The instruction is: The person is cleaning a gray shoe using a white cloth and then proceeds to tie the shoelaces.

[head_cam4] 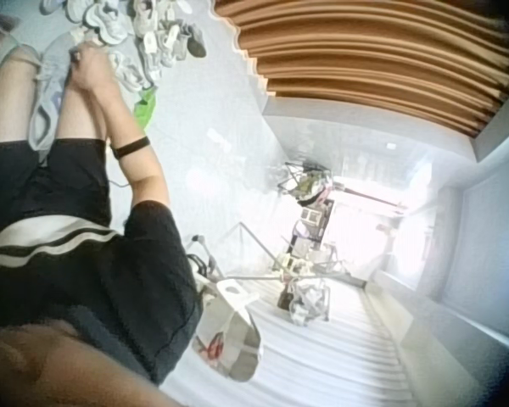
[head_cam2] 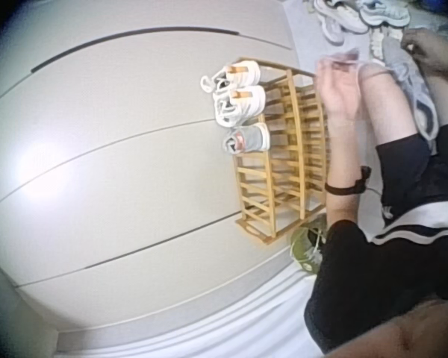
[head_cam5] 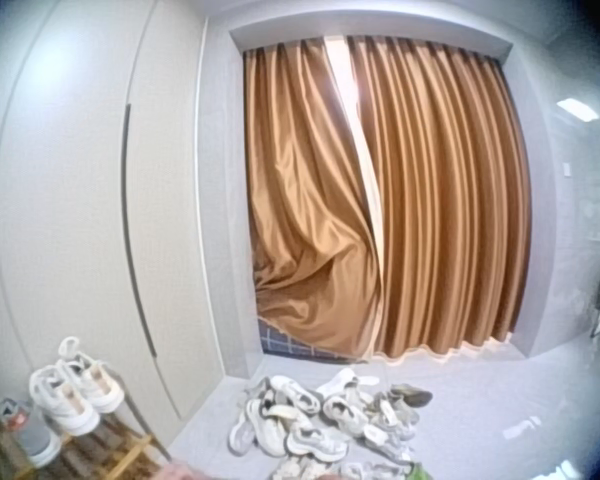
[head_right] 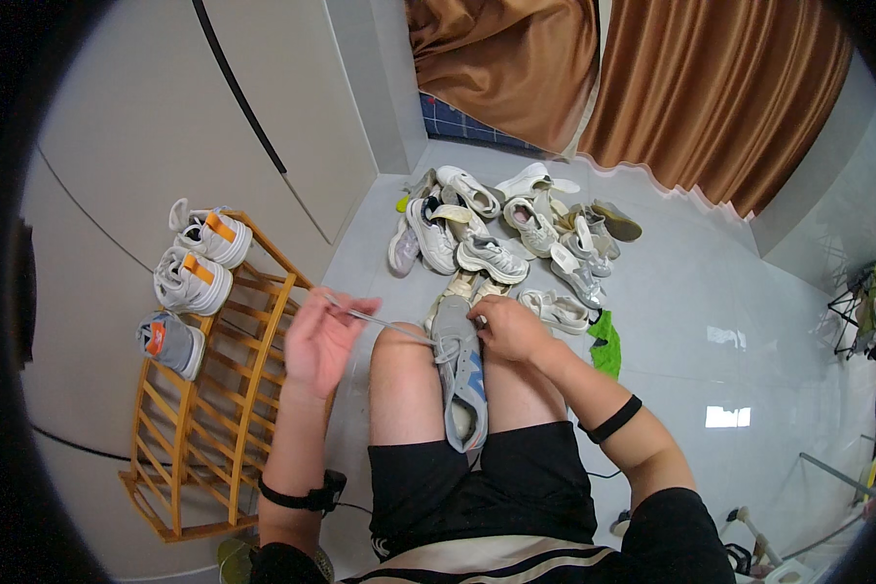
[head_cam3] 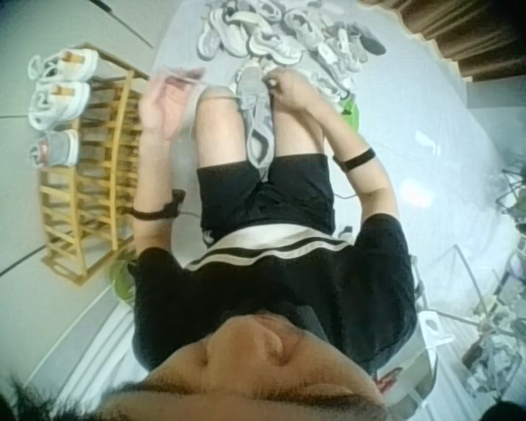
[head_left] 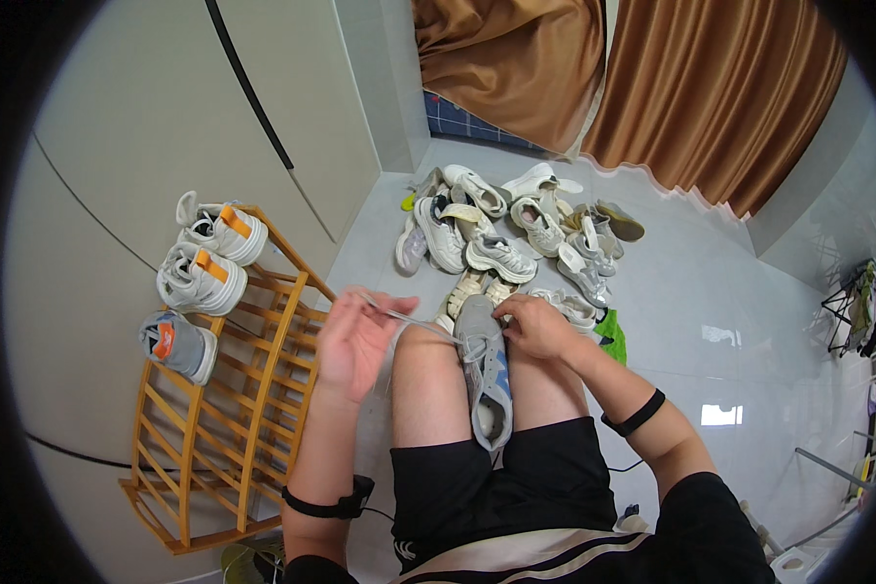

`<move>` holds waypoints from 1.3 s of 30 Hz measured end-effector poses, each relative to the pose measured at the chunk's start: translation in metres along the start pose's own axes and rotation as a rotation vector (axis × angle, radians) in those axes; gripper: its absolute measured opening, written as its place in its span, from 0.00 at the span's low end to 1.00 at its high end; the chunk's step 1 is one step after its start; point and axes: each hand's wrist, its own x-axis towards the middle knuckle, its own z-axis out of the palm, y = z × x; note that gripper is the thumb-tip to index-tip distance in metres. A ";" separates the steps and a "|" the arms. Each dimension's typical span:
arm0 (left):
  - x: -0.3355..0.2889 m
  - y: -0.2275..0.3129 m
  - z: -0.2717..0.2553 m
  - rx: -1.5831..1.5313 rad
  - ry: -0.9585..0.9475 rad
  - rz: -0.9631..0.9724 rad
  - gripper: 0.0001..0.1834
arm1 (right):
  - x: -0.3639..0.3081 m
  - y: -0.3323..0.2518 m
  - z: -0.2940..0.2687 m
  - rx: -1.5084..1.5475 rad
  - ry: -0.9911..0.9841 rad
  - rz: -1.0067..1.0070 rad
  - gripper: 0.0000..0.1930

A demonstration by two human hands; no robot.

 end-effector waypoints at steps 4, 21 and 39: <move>-0.011 0.057 0.008 -0.200 -0.053 0.358 0.10 | 0.002 -0.012 0.003 -0.141 -0.072 0.107 0.10; -0.035 0.092 0.019 1.298 0.054 0.650 0.07 | 0.005 -0.006 0.009 -0.339 -0.030 -0.089 0.13; -0.012 0.117 -0.023 2.163 0.388 0.674 0.09 | 0.021 0.009 -0.229 -0.036 -0.175 0.208 0.14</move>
